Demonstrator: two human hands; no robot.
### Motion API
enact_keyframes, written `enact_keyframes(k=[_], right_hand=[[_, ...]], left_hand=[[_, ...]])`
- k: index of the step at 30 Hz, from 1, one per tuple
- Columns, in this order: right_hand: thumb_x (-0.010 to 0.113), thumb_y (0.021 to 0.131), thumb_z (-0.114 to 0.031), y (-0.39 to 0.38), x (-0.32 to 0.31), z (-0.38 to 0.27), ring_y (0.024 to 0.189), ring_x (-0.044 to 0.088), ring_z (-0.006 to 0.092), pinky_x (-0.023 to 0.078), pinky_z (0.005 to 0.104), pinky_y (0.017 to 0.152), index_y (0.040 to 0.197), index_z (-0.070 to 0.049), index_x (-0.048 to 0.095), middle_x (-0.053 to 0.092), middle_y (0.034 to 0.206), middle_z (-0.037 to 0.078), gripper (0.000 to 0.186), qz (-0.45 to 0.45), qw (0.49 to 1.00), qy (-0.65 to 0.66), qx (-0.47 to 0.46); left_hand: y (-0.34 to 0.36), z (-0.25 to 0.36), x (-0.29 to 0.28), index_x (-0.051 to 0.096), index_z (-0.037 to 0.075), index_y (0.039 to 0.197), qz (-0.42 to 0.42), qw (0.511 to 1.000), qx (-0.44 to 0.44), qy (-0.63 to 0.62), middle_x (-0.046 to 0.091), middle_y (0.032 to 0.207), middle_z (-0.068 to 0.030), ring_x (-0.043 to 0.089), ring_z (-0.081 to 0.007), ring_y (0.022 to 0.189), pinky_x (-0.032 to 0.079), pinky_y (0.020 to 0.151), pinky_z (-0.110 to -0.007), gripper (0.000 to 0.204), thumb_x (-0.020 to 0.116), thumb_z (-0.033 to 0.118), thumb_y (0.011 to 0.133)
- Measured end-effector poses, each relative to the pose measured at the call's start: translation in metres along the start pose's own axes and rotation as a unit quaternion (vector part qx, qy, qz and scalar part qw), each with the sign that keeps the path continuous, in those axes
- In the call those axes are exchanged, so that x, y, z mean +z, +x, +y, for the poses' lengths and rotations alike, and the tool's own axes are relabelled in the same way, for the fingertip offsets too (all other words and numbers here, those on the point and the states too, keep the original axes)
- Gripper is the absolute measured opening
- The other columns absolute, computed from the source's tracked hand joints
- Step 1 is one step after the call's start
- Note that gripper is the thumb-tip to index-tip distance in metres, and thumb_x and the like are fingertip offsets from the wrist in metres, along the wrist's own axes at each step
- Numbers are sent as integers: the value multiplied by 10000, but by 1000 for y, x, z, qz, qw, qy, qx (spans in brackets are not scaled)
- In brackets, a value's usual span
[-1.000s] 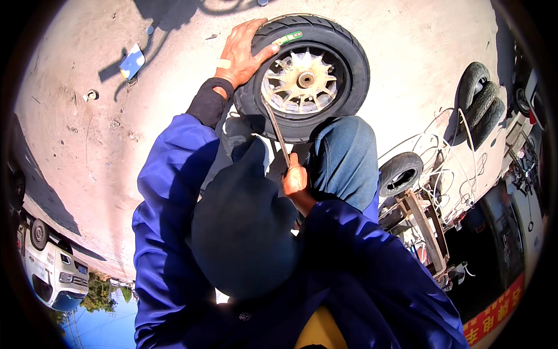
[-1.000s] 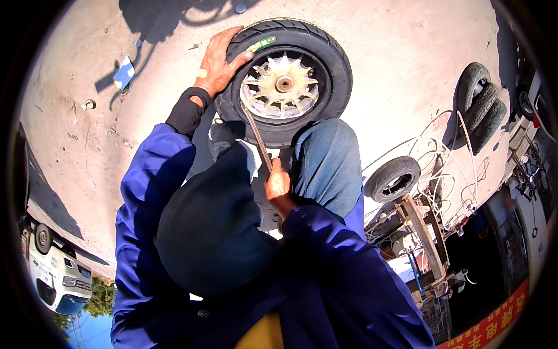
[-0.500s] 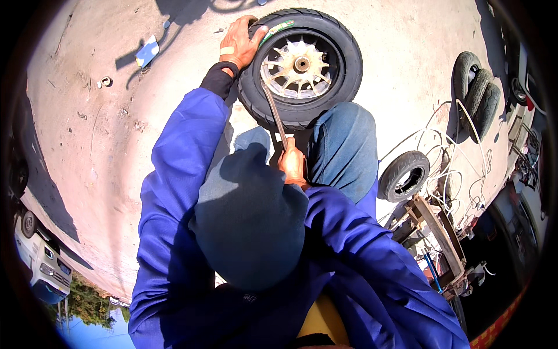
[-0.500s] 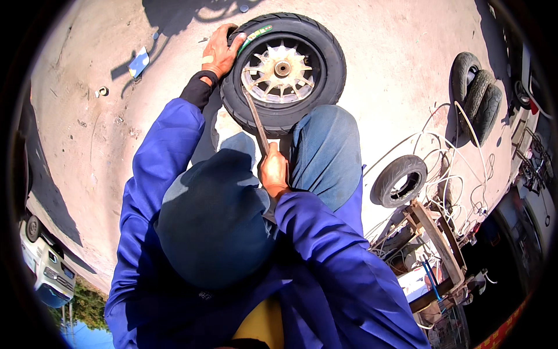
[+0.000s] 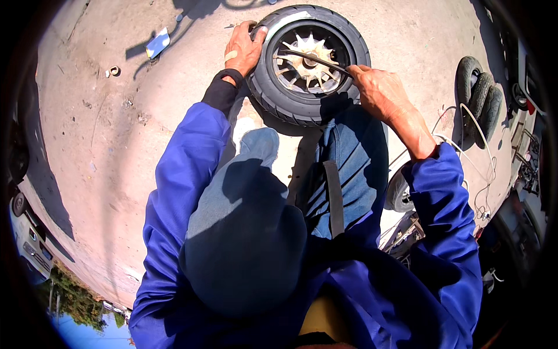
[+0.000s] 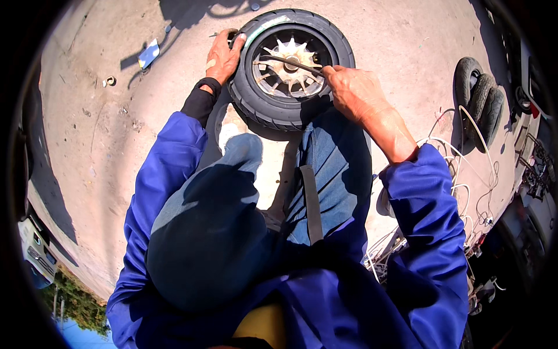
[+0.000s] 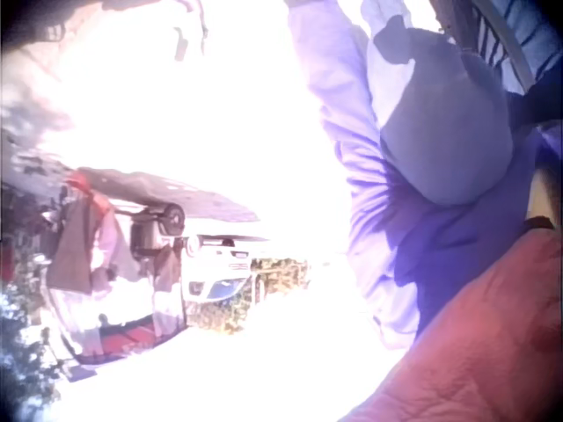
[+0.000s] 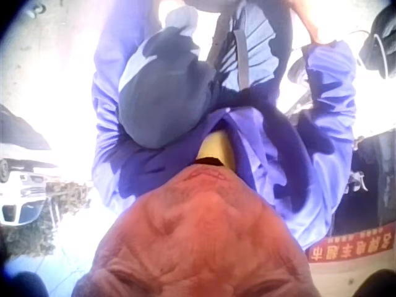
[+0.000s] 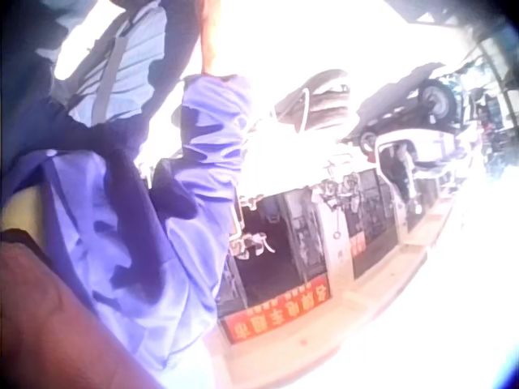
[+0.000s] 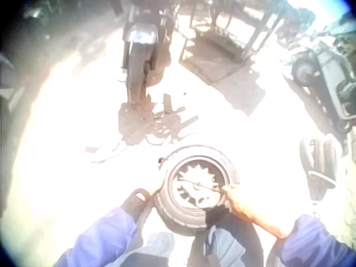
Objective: The person sits on the ground and uses tire irons to mount a tire onto a wheel rim. After seating the tire bead, the person connects an air hose to the valve stem to inflate the tire.
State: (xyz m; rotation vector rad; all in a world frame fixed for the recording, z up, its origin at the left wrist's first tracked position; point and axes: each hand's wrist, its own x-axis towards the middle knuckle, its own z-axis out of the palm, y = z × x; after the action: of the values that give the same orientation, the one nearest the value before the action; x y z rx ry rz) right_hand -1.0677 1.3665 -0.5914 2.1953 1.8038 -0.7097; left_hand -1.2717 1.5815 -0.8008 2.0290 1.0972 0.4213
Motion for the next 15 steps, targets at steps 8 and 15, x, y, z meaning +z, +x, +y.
enact_keyframes(k=[8, 15], right_hand=[[584, 1041, -163, -23, 39, 44, 908, 695, 198, 565, 374, 835, 1225, -4, 683, 739, 969, 106, 263, 23, 901, 413, 133], [659, 1024, -157, 1, 42, 37, 1101, 707, 197, 533, 371, 1041, 1336, -24, 598, 759, 1129, 118, 345, 97, 778, 612, 109]], left_hand=[[-162, 35, -3, 330, 5, 1538, -100, 736, -332, -581, 546, 1447, -171, 568, -304, 1320, 495, 1114, -459, 826, 813, 220, 904], [-123, 0, -13, 485, -2, 1447, -115, 756, -298, -572, 617, 1368, -153, 603, -277, 1264, 471, 1109, -423, 657, 766, 215, 894]])
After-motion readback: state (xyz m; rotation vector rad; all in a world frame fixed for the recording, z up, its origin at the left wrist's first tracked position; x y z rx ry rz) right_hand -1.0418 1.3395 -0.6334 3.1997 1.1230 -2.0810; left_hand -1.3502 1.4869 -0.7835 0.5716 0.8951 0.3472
